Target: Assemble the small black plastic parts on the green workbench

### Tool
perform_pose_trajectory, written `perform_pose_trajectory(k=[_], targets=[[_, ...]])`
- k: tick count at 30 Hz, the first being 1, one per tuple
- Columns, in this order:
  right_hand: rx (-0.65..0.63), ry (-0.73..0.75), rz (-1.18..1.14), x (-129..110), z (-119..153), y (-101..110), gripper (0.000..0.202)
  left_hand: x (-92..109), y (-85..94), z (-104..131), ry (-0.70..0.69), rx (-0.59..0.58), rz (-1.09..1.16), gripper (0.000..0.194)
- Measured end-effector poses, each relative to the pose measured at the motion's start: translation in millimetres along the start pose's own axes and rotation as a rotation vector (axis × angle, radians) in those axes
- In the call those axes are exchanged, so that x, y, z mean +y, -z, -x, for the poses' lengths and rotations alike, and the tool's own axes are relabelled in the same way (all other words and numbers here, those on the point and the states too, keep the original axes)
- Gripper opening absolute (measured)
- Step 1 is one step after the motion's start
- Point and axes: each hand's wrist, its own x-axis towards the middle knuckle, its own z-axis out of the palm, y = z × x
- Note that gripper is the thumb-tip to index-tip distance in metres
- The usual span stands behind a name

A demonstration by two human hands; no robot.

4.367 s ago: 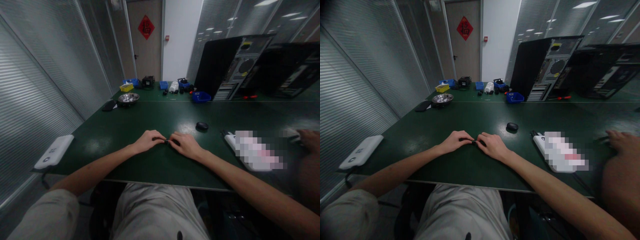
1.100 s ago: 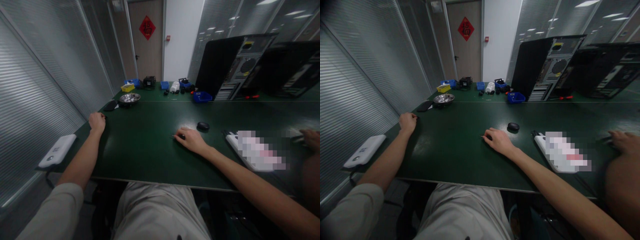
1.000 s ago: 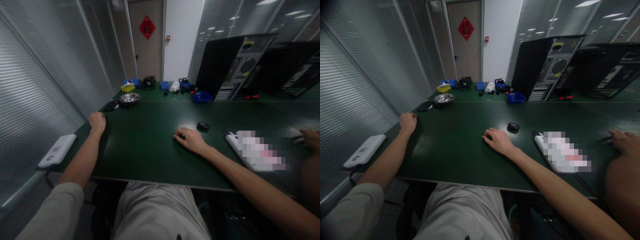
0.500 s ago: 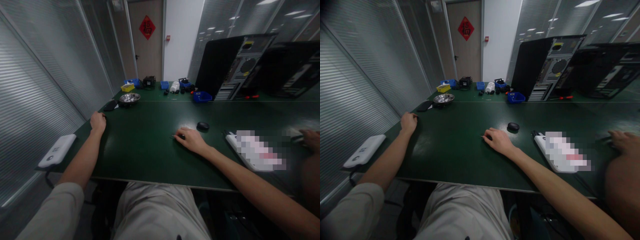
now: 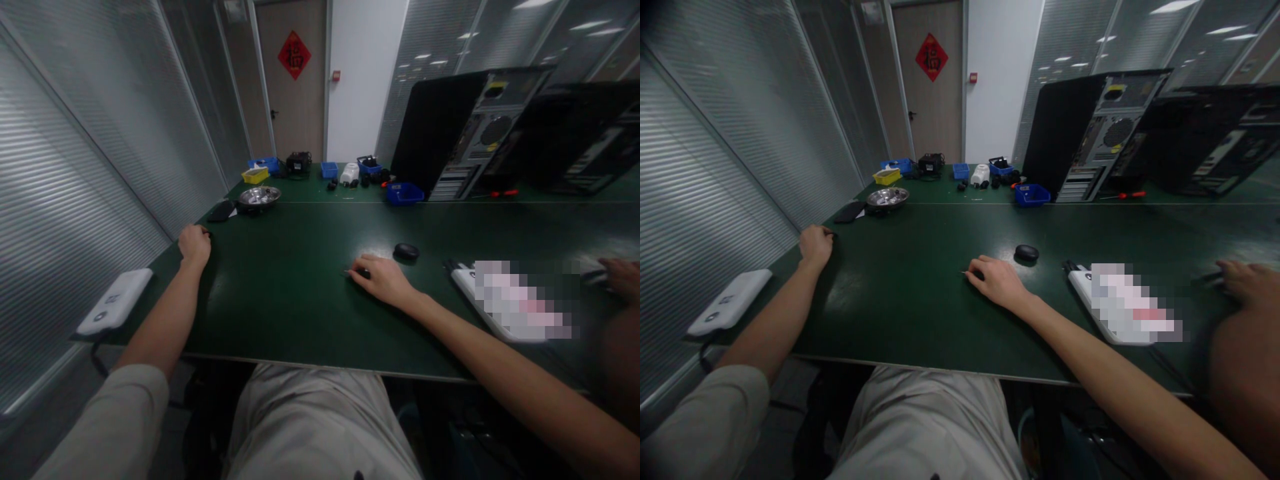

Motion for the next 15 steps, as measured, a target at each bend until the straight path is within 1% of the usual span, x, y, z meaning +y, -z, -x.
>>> perform_pose_trajectory(k=[4, 9, 15], targets=[[0.006, 0.008, -0.006, 0.5, 0.1, -0.6, 0.026, 0.7, 1.3, -0.9, 0.036, -0.006, 0.009, 0.026], [0.006, 0.010, 0.001, 0.9, 0.2, -0.4, 0.025, -0.6, 0.6, -0.7, 0.013, 0.010, 0.007, 0.027], [-0.004, 0.001, -0.001, 0.8, 0.0, 0.0, 0.025, -0.2, -0.1, -0.5, 0.008, -0.010, -0.020, 0.033]])
